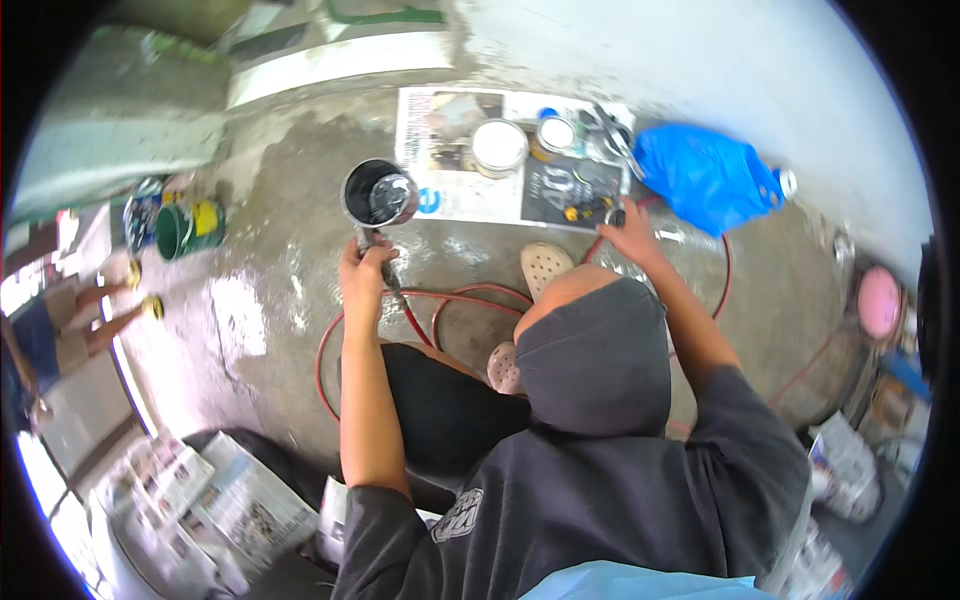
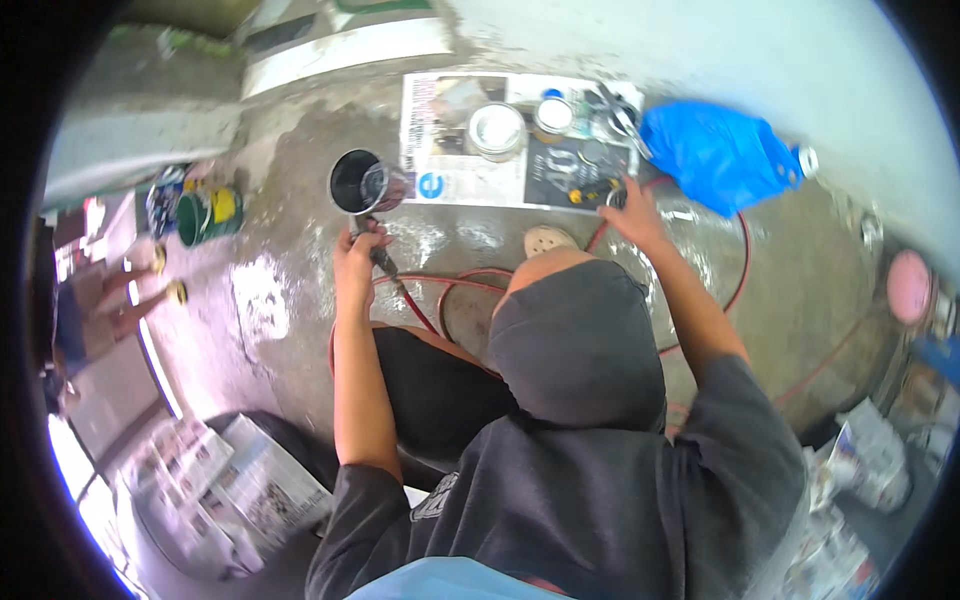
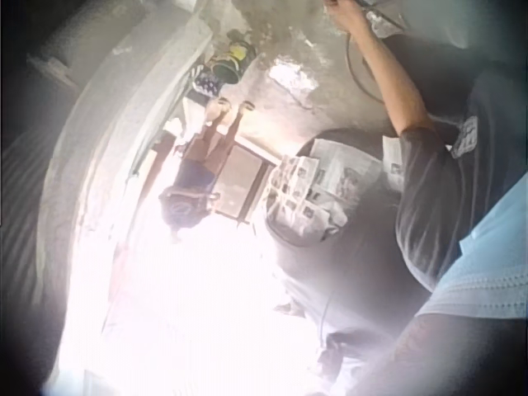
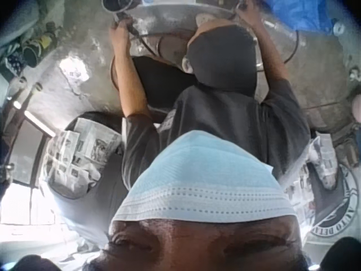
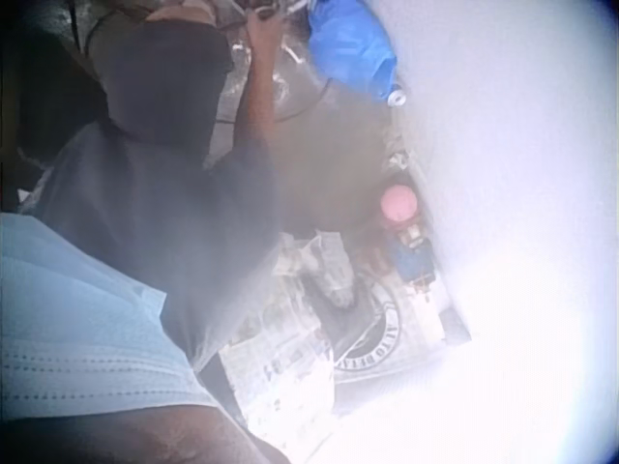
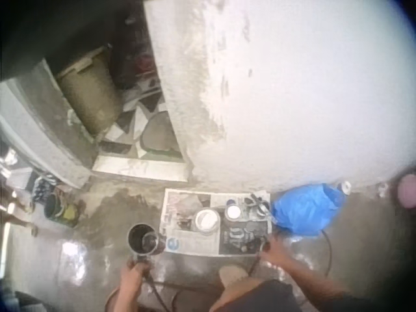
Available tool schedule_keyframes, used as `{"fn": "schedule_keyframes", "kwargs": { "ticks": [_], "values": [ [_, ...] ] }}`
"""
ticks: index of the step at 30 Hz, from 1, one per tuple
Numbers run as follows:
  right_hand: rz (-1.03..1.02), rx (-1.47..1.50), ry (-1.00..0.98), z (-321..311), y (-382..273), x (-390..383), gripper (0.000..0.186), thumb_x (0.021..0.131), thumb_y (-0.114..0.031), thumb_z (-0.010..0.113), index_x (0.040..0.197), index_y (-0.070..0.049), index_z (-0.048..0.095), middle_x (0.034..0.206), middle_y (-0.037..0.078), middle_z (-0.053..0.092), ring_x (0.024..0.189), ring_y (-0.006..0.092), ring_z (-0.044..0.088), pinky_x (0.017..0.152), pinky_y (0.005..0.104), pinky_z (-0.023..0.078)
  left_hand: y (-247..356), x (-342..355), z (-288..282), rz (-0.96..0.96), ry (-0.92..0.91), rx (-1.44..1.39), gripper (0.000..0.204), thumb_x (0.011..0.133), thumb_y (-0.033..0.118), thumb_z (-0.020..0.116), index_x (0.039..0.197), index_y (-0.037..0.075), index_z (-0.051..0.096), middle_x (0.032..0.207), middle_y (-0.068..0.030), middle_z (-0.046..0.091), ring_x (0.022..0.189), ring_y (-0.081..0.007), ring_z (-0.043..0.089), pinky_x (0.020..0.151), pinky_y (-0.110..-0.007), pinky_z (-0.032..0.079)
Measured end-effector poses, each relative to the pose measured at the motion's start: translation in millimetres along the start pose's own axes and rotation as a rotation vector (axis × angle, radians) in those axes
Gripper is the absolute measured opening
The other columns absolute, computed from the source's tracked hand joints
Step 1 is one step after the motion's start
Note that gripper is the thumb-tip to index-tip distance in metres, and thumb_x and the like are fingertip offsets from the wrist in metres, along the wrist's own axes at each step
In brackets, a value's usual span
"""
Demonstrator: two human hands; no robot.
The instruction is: The person mixes black paint in a container and then uses a spray gun to apply the paint to the rear fender of a car.
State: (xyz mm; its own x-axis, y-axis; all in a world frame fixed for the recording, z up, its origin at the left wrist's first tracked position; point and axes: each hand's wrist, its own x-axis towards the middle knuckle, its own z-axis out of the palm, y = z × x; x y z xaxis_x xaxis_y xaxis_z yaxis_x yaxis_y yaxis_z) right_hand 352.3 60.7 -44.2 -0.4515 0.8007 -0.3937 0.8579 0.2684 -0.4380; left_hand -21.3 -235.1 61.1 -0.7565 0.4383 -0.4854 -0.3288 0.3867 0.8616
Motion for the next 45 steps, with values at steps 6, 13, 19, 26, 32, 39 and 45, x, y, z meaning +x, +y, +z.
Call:
{"fn": "schedule_keyframes", "kwargs": {
  "ticks": [6, 13, 19, 26, 32, 39, 45],
  "values": [
    [-0.710, 0.772, -0.229, -124, -242, -13, 0.053, 0.080, -0.016, 0.085, 0.122, -0.006, 0.056, 0.131, 0.013, 0.052, 0.125, 0.0261, 0.054, 0.104, 0.0384, 0.044, 51, -5, -25, 0.018, 0.050, 0.023, 0.025, 0.083, 0.012, 0.064, 0.103, -0.003, 0.065, 0.089, -0.0095, 0.069, 0.083, -0.0186, 0.067, 0.078, -0.030, 0.049],
    [-1.367, 0.365, -0.258, -165, -443, -30, 0.047, 0.074, -0.023, 0.089, 0.096, -0.007, 0.051, 0.139, 0.018, 0.051, 0.123, 0.0371, 0.054, 0.104, 0.0443, 0.044, 134, -49, -39, -0.043, 0.106, 0.120, 0.025, 0.077, 0.013, 0.066, 0.098, -0.001, 0.067, 0.083, -0.0066, 0.065, 0.077, -0.0171, 0.058, 0.074, -0.031, 0.046],
    [-1.471, 0.208, -0.331, -238, -513, -67, 0.043, 0.079, -0.024, 0.085, 0.098, -0.006, 0.050, 0.145, 0.021, 0.049, 0.129, 0.0415, 0.051, 0.109, 0.0504, 0.040, 240, -127, -56, -0.072, 0.187, 0.211, 0.038, 0.081, 0.022, 0.066, 0.111, -0.001, 0.067, 0.083, -0.0135, 0.065, 0.081, -0.0230, 0.062, 0.077, -0.039, 0.049],
    [-1.670, -0.095, -0.460, -364, -625, -137, 0.046, 0.079, -0.024, 0.082, 0.113, -0.006, 0.056, 0.148, 0.021, 0.048, 0.136, 0.0417, 0.047, 0.114, 0.0531, 0.036, 335, -205, -92, -0.075, 0.166, 0.042, 0.038, 0.083, 0.017, 0.065, 0.116, 0.000, 0.067, 0.099, -0.0185, 0.072, 0.090, -0.0269, 0.068, 0.084, -0.038, 0.052],
    [-1.940, -0.318, -0.555, -398, -715, -200, 0.039, 0.081, -0.028, 0.077, 0.115, -0.011, 0.069, 0.134, 0.012, 0.058, 0.129, 0.0340, 0.053, 0.105, 0.0494, 0.045, 383, -245, -121, -0.008, 0.210, -0.073, 0.036, 0.086, 0.016, 0.064, 0.118, 0.000, 0.063, 0.100, -0.0161, 0.070, 0.093, -0.0216, 0.065, 0.084, -0.037, 0.051],
    [-2.101, -0.174, -0.407, -351, -799, -240, 0.026, 0.081, -0.024, 0.076, 0.104, -0.012, 0.071, 0.119, 0.008, 0.062, 0.110, 0.0321, 0.060, 0.085, 0.0429, 0.055, 389, -252, -184, 0.001, 0.459, -0.149, 0.039, 0.087, 0.015, 0.063, 0.122, -0.002, 0.056, 0.106, -0.0227, 0.066, 0.101, -0.0312, 0.065, 0.088, -0.040, 0.049],
    [-2.158, -0.136, -0.360, -283, -895, -281, 0.028, 0.081, -0.024, 0.078, 0.106, -0.013, 0.073, 0.120, 0.008, 0.063, 0.110, 0.0313, 0.061, 0.086, 0.0421, 0.055, 385, -229, -249, 0.004, 0.704, -0.433, 0.034, 0.088, 0.014, 0.064, 0.117, -0.001, 0.053, 0.094, -0.0159, 0.060, 0.088, -0.0257, 0.059, 0.079, -0.039, 0.048]
  ]
}}
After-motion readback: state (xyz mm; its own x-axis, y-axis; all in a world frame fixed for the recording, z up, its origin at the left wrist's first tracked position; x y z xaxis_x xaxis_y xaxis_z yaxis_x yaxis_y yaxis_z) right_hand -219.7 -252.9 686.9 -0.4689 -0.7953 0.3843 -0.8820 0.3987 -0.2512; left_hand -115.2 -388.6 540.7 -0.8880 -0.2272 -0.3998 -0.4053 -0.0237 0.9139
